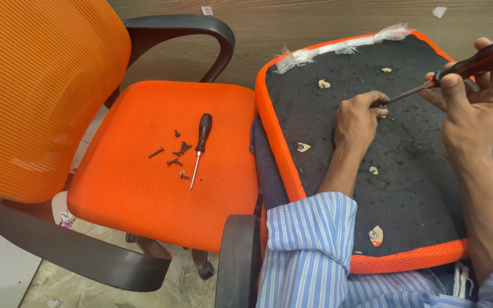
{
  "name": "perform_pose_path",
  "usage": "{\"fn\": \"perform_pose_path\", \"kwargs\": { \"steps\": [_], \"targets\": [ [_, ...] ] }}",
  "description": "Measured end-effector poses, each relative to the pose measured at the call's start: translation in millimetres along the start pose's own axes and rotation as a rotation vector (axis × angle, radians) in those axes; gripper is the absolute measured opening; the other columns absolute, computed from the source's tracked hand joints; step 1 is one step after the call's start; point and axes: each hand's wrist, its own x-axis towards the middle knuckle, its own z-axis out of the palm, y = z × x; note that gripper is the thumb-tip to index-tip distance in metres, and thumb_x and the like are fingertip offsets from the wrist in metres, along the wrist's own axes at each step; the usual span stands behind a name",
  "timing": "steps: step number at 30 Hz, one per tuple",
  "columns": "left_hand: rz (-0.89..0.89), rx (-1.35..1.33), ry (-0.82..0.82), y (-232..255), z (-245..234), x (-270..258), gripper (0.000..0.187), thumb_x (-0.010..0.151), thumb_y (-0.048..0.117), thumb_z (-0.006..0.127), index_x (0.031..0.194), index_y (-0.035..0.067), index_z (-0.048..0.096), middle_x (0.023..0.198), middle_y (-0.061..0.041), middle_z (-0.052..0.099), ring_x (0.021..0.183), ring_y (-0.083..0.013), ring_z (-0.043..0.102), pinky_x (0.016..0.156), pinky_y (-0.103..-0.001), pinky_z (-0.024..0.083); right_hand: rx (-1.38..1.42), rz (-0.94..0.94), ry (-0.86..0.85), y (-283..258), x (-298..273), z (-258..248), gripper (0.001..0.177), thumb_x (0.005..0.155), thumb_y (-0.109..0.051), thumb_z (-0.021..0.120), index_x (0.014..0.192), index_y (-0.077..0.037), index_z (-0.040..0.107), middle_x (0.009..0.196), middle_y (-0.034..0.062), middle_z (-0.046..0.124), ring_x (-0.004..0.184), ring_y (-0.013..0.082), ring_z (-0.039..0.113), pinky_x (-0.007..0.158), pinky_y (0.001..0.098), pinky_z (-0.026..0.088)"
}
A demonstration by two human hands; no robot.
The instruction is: The person uses a screwdriver to fasten screws into the underside of an orange office chair seat. They pick up screws from the seat surface and tighten them into the foam base, working methodically across several screw locations.
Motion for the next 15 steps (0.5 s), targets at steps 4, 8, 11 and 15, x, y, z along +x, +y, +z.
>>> {"fn": "perform_pose_path", "kwargs": {
  "steps": [4, 8, 11, 15],
  "targets": [
    [-0.019, -0.023, 0.008, 0.1, -1.9, 0.8, 0.021, 0.089, 0.009, 0.069, 0.107, 0.012, 0.078, 0.093, -0.007, 0.08, 0.091, -0.0214, 0.079, 0.082, -0.036, 0.062, -0.031, -0.051, -0.034, -4.9, -2.8, 5.1, 0.053, 0.115, -0.013, 0.072, 0.156, -0.001, 0.041, 0.115, 0.009, 0.061, 0.115, 0.0248, 0.075, 0.099, 0.0369, 0.064],
    [-0.026, 0.014, -0.016, -2.4, 1.0, 3.4, 0.019, 0.089, 0.01, 0.068, 0.106, 0.013, 0.076, 0.098, -0.007, 0.08, 0.092, -0.0217, 0.078, 0.081, -0.036, 0.063, -0.064, -0.075, -0.058, -1.9, -2.7, 5.0, 0.053, 0.115, -0.016, 0.072, 0.155, -0.001, 0.042, 0.115, 0.0093, 0.062, 0.116, 0.0254, 0.075, 0.097, 0.0358, 0.064],
    [-0.021, 0.086, -0.049, -5.0, 4.7, 4.1, 0.021, 0.093, 0.011, 0.063, 0.111, 0.014, 0.072, 0.101, -0.007, 0.08, 0.095, -0.0242, 0.077, 0.08, -0.038, 0.062, -0.066, -0.082, -0.057, 3.6, -2.2, 2.5, 0.055, 0.115, -0.02, 0.071, 0.157, -0.002, 0.039, 0.114, 0.0091, 0.063, 0.116, 0.0247, 0.076, 0.095, 0.0348, 0.065],
    [0.064, 0.192, -0.062, -6.8, 11.9, 3.5, 0.024, 0.101, 0.011, 0.054, 0.125, 0.014, 0.06, 0.107, -0.007, 0.08, 0.102, -0.0273, 0.076, 0.086, -0.043, 0.06, -0.047, -0.118, -0.006, 14.1, -4.3, -6.3, 0.056, 0.117, -0.025, 0.068, 0.159, -0.005, 0.035, 0.118, 0.0076, 0.062, 0.115, 0.0222, 0.073, 0.096, 0.0354, 0.066]
  ]
}}
